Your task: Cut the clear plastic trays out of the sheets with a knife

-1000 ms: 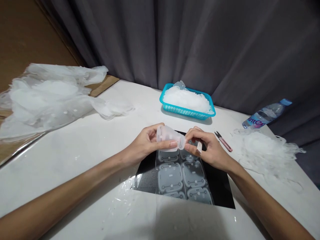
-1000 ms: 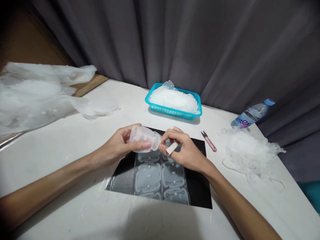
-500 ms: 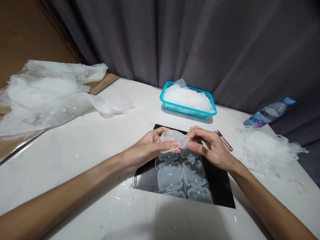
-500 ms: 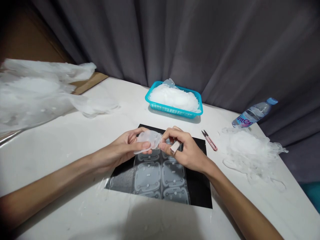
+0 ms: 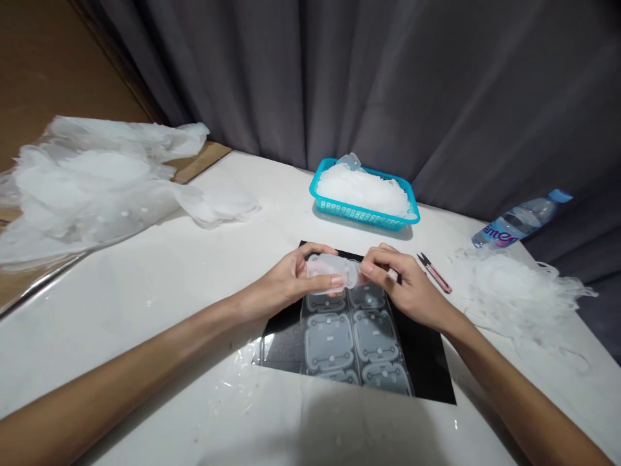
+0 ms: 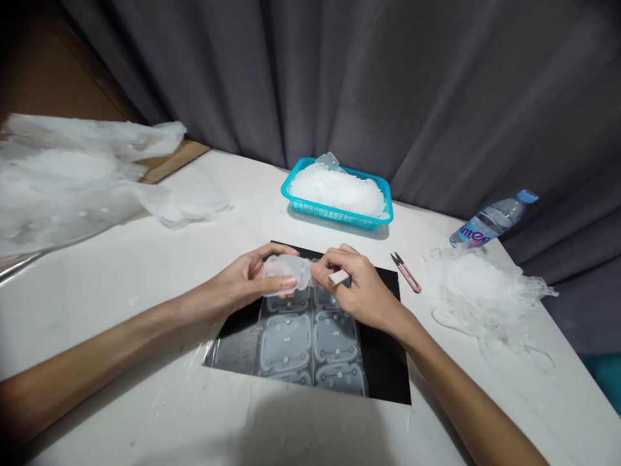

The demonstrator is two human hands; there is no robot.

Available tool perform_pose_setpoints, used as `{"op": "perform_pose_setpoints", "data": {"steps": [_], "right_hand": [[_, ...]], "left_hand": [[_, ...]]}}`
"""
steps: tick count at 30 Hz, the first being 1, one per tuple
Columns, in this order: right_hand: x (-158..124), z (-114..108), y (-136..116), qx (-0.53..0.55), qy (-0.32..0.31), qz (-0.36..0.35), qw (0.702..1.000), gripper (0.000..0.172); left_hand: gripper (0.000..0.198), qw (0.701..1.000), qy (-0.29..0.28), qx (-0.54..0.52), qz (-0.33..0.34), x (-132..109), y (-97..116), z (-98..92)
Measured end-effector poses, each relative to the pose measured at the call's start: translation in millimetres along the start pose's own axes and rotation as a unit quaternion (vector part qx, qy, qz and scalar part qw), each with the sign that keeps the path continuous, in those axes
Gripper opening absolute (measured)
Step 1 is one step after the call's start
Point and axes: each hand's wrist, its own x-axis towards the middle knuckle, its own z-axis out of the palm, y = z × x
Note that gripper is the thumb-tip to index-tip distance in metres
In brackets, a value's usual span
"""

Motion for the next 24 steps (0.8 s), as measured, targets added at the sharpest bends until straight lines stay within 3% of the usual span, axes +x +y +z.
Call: {"op": "perform_pose_setpoints", "data": {"steps": [3, 6, 9, 11, 15, 16, 20, 24], "right_hand": [[2, 5, 7, -0.105, 0.040, 0.005, 0.994, 0.035], [4, 6, 16, -0.144, 0.076, -0.012, 0.987, 0.030], [8, 1, 24, -0.140, 0.108, -0.029, 0.984, 0.032], [8, -5, 28, -0.161, 0.096, -0.028, 0.982, 0.033], [0, -15, 26, -0.261, -0.007, 0.049, 0.964, 0.025], [-5, -16, 24, -0.267, -0.031, 0.077, 0.960, 0.024], [-31, -13, 15, -0.213, -0.115, 0.165, 0.956, 0.032], [-57, 1, 6, -0.182, -0.120, 0.205, 0.954, 0.022]], "left_hand": [[0.065, 0.989, 0.064, 0.110, 0.073, 9, 0, -12.7], [0.072, 0.952, 0.142, 0.219, 0.159, 18, -2, -35.5], [0.081, 0.881, 0.187, 0.405, 0.159, 23, -3, -58.2], [0.083, 0.823, 0.206, 0.509, 0.144, 22, -2, -63.7], [0.070, 0.697, 0.269, 0.632, 0.209, 10, -5, -40.4], [0.065, 0.689, 0.250, 0.640, 0.230, 6, -9, -29.8], [0.055, 0.725, 0.055, 0.643, 0.242, -10, -37, 6.0], [0.065, 0.750, -0.010, 0.627, 0.211, -9, -49, 8.0]]}}
